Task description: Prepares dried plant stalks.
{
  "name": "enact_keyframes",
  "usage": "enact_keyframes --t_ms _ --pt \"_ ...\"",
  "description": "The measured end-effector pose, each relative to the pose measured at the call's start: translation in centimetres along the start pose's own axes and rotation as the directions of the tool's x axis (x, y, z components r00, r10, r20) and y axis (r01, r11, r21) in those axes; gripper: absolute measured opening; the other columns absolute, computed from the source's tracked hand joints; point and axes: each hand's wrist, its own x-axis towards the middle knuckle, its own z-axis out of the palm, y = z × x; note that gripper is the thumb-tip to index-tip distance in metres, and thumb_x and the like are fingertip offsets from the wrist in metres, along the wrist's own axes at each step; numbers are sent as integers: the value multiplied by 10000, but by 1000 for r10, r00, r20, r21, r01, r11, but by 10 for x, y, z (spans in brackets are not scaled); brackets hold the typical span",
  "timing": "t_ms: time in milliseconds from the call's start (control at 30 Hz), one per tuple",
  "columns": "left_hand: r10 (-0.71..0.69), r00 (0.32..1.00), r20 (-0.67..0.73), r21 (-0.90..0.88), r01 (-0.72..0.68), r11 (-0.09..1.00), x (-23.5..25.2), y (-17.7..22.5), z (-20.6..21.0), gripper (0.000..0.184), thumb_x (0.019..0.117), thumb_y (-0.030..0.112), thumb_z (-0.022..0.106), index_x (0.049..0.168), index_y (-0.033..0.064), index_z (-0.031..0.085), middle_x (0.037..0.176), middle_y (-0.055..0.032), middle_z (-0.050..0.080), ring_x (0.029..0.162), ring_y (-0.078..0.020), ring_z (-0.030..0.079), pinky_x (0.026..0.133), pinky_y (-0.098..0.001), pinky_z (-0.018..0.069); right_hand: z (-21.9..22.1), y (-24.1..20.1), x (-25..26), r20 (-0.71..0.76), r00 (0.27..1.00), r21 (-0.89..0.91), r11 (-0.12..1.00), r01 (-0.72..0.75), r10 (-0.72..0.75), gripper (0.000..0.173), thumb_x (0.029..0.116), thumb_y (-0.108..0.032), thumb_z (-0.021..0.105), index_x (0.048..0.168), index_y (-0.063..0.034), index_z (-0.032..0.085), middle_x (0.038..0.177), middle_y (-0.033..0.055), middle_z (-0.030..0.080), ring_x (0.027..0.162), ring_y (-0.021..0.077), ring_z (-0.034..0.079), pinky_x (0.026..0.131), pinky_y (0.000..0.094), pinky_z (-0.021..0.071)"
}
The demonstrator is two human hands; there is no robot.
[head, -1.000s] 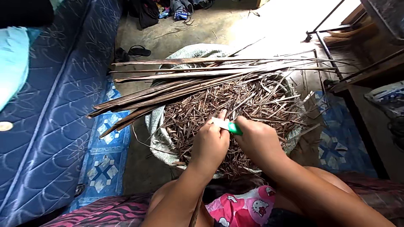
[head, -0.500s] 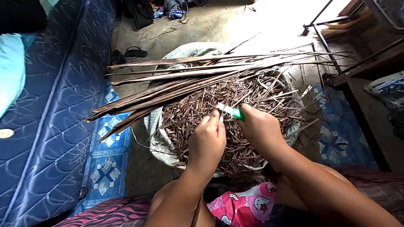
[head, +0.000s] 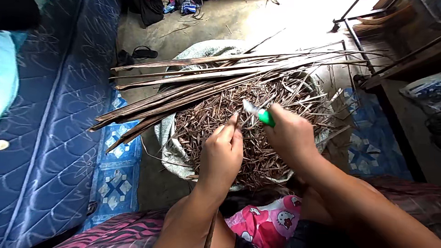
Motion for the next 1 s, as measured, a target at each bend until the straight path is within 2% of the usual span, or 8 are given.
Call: enact_keyframes --t_ms 67,100,233,333,467,667,833,1000 --pt "22 1000 -17 23 -21 1000 -1 2 1 277 978 160 521 759 68 663 698 -9 600 614 -36 550 571 -188 438 10 -7 -9 46 996 38 997 69 -71 134 899 -122 691 832 -30 621 604 113 578 551 316 639 472 467 482" --pt "30 1000 -11 26 -29 999 -1 1 1 293 981 161 517 742 67 658 665 5 565 595 -25 532 556 -173 426 13 -6 -9 69 995 34 997 75 -77 144 919 -136 682 838 -32 625 610 115 583 560 318 646 477 465 487" --pt "24 999 22 -1 -24 1000 0 1 0 332 1020 187 523 1205 21 743 800 -57 709 664 -70 623 634 -219 514 6 5 4 57 998 -42 999 0 3 88 923 -76 693 896 -18 633 659 155 617 602 375 666 484 514 491" --pt "25 999 23 -18 -24 1000 -1 2 1 340 1015 184 524 1253 56 730 797 -41 711 655 -53 611 628 -197 500 1 5 4 -50 999 -78 997 14 -18 100 910 -71 673 859 -29 598 622 128 569 551 345 631 445 471 450" --pt "30 1000 -1 -15 -30 999 -2 3 2 269 986 164 529 807 55 699 654 16 565 591 4 525 562 -140 419 14 -6 -10 6 994 -2 995 105 -105 135 886 -120 695 814 -39 614 595 103 570 539 303 639 450 440 472" --pt "12 999 37 -36 -11 999 1 -1 0 365 1025 189 511 1306 58 703 745 -14 682 621 -31 574 609 -183 478 -5 20 19 32 993 -69 991 -114 117 130 1009 -133 617 961 -13 616 699 178 619 634 406 661 510 557 485" --pt "-6 998 55 -56 9 998 0 -1 4 263 997 168 526 823 63 692 661 26 572 596 12 532 571 -150 431 11 -4 -6 100 995 67 997 25 -32 105 904 -111 700 868 -31 643 637 120 606 579 325 654 491 488 495" --pt "-118 976 185 -190 153 970 6 -5 2 329 1055 219 523 1301 88 699 756 38 654 602 15 543 585 -164 461 7 12 11 104 992 -59 996 -63 69 73 955 -89 666 949 -23 637 694 173 637 634 404 674 508 548 493"
